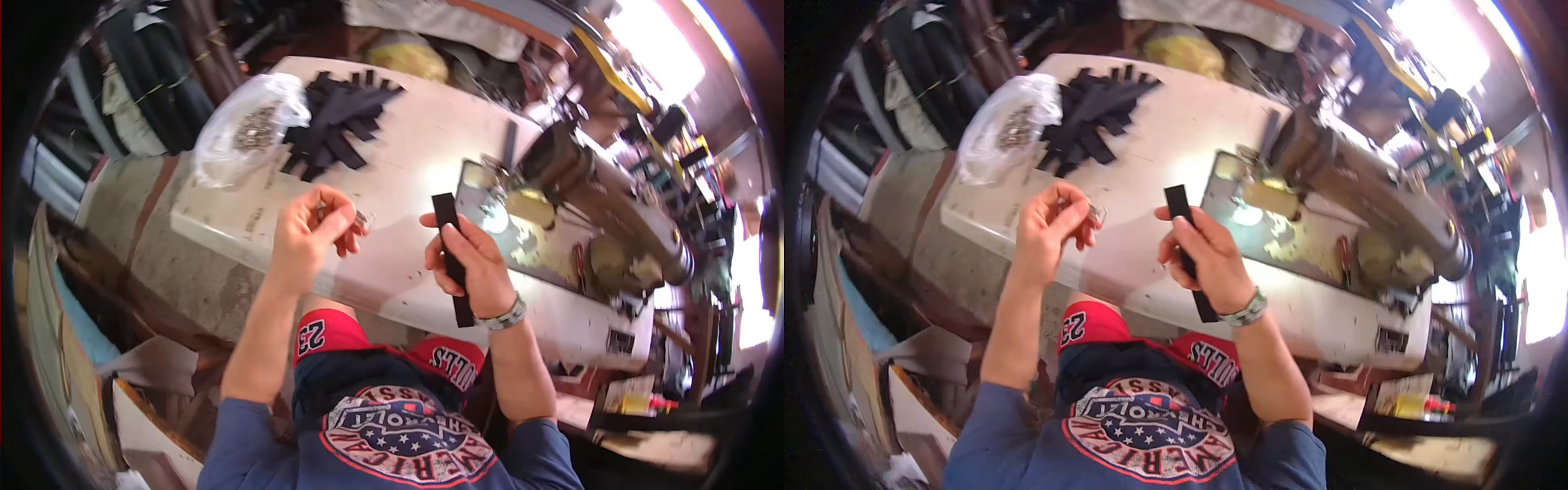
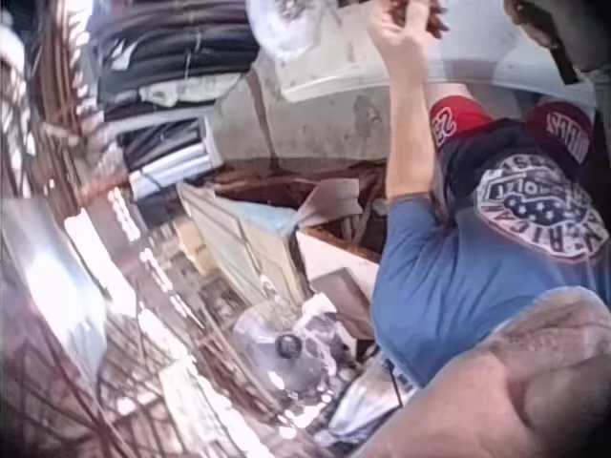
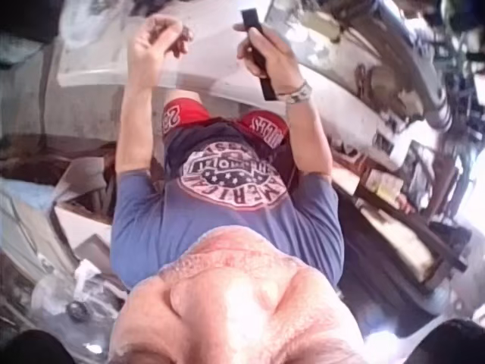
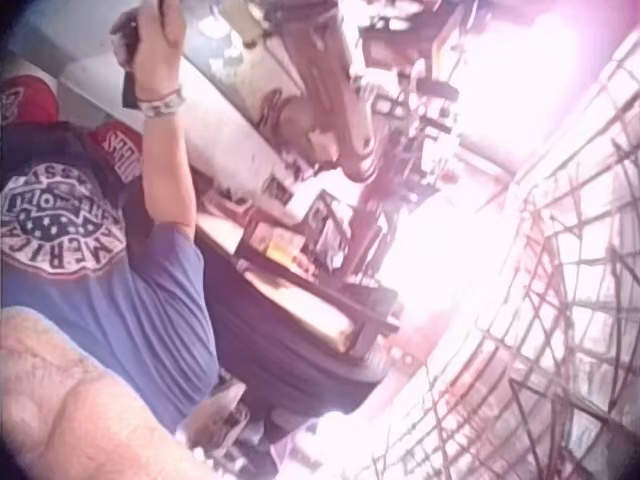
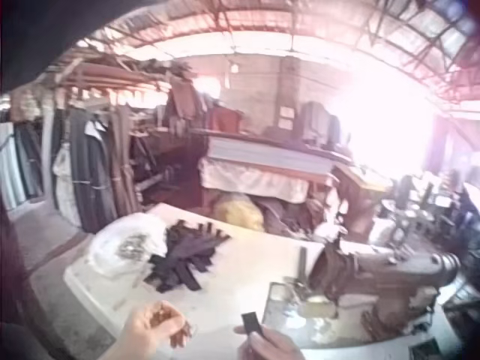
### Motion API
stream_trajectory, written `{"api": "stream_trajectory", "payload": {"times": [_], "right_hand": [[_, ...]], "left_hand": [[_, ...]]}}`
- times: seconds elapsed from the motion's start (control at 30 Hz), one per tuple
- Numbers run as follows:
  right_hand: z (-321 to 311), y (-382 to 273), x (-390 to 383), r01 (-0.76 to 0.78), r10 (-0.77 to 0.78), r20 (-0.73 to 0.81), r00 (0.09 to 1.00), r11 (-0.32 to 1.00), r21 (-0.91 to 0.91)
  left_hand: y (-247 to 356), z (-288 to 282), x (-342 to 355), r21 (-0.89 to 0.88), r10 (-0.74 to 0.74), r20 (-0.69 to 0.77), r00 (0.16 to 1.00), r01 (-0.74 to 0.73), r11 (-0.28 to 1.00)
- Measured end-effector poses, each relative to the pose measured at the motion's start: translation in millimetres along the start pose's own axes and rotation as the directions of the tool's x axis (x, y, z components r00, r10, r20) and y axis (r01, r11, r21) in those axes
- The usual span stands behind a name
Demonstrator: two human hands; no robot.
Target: The person sews a black strap onto a small object using an industrial sewing machine.
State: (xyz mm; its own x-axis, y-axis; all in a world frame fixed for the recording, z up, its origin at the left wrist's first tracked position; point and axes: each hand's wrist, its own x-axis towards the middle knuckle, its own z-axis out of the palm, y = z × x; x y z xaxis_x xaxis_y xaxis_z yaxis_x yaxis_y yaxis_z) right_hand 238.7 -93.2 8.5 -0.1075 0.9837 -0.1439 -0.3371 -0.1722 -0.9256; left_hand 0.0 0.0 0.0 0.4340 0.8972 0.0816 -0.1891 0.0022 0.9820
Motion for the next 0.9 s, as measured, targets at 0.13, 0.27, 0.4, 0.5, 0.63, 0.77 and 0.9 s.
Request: {"api": "stream_trajectory", "payload": {"times": [0.13, 0.27, 0.4, 0.5, 0.63, 0.77, 0.9], "right_hand": [[18.7, 22.6, -32.0, 0.129, -0.189, -0.203, 0.961, 0.952, -0.278], [20.9, 27.2, -53.5, 0.126, -0.255, -0.355, 0.899, 0.929, -0.348], [17.1, 28.8, -68.1, 0.119, -0.151, -0.381, 0.912, 0.987, -0.107], [20.3, 32.5, -73.3, 0.144, -0.144, -0.367, 0.919, 0.989, -0.025], [22.9, 32.3, -80.8, 0.122, -0.124, -0.399, 0.908, 0.992, -0.030], [16.4, 25.7, -90.9, 0.127, -0.245, -0.433, 0.867, 0.950, -0.284], [27.5, 33.7, -93.9, 0.103, -0.299, -0.429, 0.853, 0.900, -0.423]], "left_hand": [[-35.2, 57.5, -18.8, -0.155, -0.121, 0.034, 0.992, 0.125, 0.980], [-46.7, 88.7, -31.7, -0.184, -0.148, 0.143, 0.979, 0.173, 0.967], [-53.7, 93.9, -34.4, -0.271, -0.155, 0.286, 0.946, 0.234, 0.934], [-53.9, 90.0, -35.3, -0.278, -0.161, 0.354, 0.921, 0.268, 0.922], [-52.8, 85.6, -34.3, -0.288, -0.088, 0.355, 0.931, 0.198, 0.937], [-50.7, 77.1, -30.4, -0.400, -0.026, 0.242, 0.970, 0.124, 0.908], [-48.3, 79.5, -33.3, -0.612, -0.003, 0.232, 0.973, 0.148, 0.777]]}}
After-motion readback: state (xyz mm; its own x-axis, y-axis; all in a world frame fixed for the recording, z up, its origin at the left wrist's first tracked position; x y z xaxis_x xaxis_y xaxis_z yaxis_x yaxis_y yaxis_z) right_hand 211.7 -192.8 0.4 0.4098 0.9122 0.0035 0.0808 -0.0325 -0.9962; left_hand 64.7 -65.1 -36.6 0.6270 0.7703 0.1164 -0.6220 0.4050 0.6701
